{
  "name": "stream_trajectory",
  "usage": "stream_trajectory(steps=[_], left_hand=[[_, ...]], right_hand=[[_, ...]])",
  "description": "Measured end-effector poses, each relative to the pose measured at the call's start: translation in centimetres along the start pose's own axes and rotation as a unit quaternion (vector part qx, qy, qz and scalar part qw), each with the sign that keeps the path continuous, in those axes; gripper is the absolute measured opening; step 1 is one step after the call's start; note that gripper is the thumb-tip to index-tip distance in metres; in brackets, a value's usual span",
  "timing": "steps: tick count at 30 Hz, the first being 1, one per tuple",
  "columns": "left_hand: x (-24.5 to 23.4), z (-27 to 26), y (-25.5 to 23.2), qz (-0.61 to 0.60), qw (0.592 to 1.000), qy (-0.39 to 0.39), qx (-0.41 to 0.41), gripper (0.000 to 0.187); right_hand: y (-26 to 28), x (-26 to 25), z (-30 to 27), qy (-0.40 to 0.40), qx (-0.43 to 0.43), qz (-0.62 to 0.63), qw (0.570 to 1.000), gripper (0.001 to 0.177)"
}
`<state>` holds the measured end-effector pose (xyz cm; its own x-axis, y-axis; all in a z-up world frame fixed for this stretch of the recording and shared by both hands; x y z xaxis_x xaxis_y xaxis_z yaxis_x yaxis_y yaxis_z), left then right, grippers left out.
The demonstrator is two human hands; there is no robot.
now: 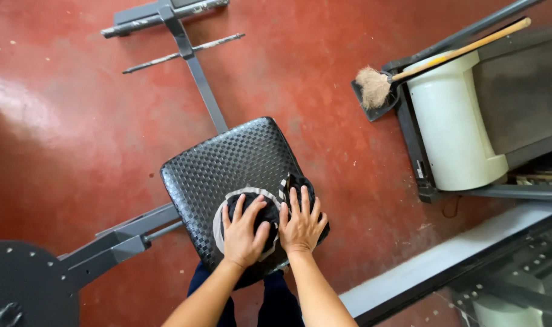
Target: Cleaning a piece of gym equipment with wet cloths.
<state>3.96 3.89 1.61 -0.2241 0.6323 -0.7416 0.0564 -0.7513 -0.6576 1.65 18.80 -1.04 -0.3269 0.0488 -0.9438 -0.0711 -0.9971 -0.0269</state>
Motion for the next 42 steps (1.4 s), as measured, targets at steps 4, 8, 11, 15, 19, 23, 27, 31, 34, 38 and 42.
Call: stream_trajectory(steps=[4,8,11,15,19,23,27,31,34,38,42], left_hand=[[1.7,0.8,0.8,0.052,0.994,0.083,0.043,0.036],[2.0,1.7,0.1,0.113,0.988,0.097,0.049,0.035],[2.4,2.0,0.7,0.112,0.986,0.106,0.066,0.038],[3.0,2.9,1.1,0.112,0.984,0.112,0.087,0.041],[3.7,3.3,1.4,0.13,0.981,0.113,0.088,0.04],[4.6,4.0,1.7,0.156,0.98,0.098,0.077,0.039],[3.8,5.9,0.2,0.104,0.992,0.008,0.078,0.041],[4.6,6.8,0.5,0.12,0.991,0.013,0.065,0.043],[4.9,7.5,0.5,0.126,0.99,0.021,0.052,0.043],[5.2,8.3,0.6,0.14,0.989,0.019,0.053,0.044],[6.0,8.9,1.0,0.151,0.987,0.02,0.045,0.048]], right_hand=[[-0.2,0.9,-0.2,0.068,0.031,0.006,0.997,0.046],[0.1,0.9,0.1,0.071,0.033,-0.014,0.997,0.046],[0.0,1.6,-0.1,0.082,0.028,-0.029,0.996,0.047],[0.0,2.0,-0.1,0.077,0.028,-0.039,0.996,0.048],[0.2,1.5,0.1,0.06,0.027,-0.037,0.997,0.048],[0.3,1.3,0.3,0.044,0.024,-0.033,0.998,0.047],[1.0,-0.8,2.0,0.016,0.027,0.009,0.999,0.05],[0.9,-0.6,1.8,0.017,0.028,0.009,0.999,0.051],[0.9,-0.5,1.7,0.02,0.03,0.012,0.999,0.052],[0.9,-0.7,1.9,0.023,0.035,0.021,0.999,0.053],[0.9,-0.6,2.0,0.016,0.035,0.025,0.999,0.053]])
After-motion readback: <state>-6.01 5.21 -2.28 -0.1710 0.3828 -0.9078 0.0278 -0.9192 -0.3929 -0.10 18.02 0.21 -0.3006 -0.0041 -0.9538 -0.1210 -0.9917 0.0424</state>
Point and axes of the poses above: each hand's wrist, its own z-axis towards the middle knuckle, its own x-axis out of the palm, y = z × x, the point moved 1 cm from there along z, towards the middle knuckle, and after that the axes turned 13 degrees about -y, right-handed, at the moved point
